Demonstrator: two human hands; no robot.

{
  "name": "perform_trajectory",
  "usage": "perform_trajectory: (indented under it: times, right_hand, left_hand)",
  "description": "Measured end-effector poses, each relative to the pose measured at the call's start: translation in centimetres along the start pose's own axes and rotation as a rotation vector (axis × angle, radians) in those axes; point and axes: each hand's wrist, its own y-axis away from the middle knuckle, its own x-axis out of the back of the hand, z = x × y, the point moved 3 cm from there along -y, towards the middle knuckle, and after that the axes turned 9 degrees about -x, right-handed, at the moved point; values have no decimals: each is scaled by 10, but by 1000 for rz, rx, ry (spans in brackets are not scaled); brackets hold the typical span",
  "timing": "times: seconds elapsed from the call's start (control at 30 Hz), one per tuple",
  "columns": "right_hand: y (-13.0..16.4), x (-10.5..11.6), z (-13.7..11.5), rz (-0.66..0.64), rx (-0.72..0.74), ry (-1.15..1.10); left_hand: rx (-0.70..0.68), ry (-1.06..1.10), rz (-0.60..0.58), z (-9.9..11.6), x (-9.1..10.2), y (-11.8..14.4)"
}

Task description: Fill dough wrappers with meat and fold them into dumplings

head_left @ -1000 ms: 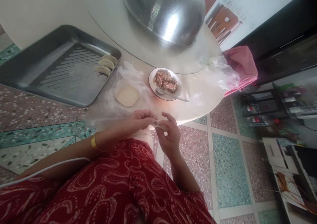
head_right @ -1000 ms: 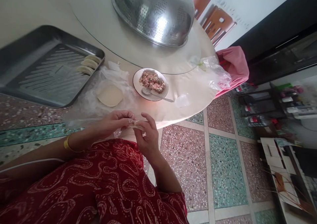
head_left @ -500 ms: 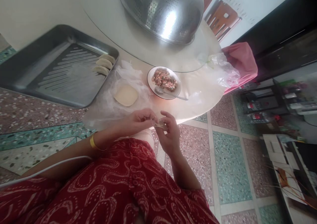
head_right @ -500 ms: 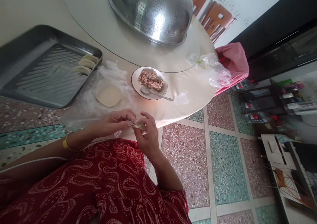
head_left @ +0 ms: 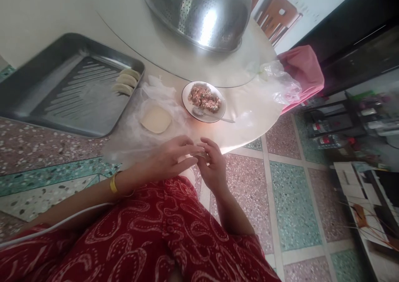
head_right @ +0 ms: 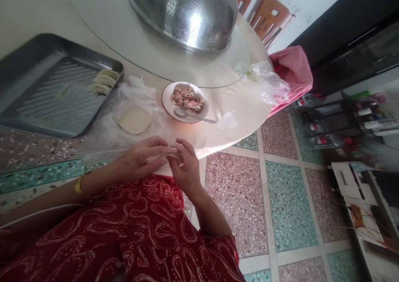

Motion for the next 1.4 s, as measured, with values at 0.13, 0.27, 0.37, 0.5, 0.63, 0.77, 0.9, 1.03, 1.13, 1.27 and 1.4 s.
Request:
perform_trajectory:
  times: [0.13,0.27,0.37,0.5,0.63,0.77,0.9,1.03,1.13,1.27,1.4]
  right_hand:
    - [-2,0,3,5,-51,-63]
    - [-1,-2,5,-16,-117,-143]
    - [-1,-3,4,-36,-146,-189]
    - [-1,-3,3,-64,-136,-187]
    - [-1,-3,0,-60,-80,-142]
    - [-1,-1,-5,-27,-25,-91]
    - [-1,-1,-11,-28,19,-60]
    - [1,0,-13,-34,44,-37]
    - [3,0,-9,-94,-63,-98]
    - [5,0,-5,-230,-213,-216]
    - [2,2,-10,-316,-199,-225]
  left_hand:
    - [-28,-121,71,-1,-1,5]
    - [-121,-292,169,-5,-3,7]
    - [-137,-388,227,-7,-4,7]
    - [-108,-385,221,-6,-4,4]
    - [-73,-315,209,-4,-1,2]
    - [-57,-255,206,-1,2,0]
    - [3,-196,191,0,3,0]
    - [39,-147,199,-2,3,1]
    - [100,-86,202,-2,4,2]
    - [163,55,162,-1,3,2]
    - [133,169,144,-4,-3,3]
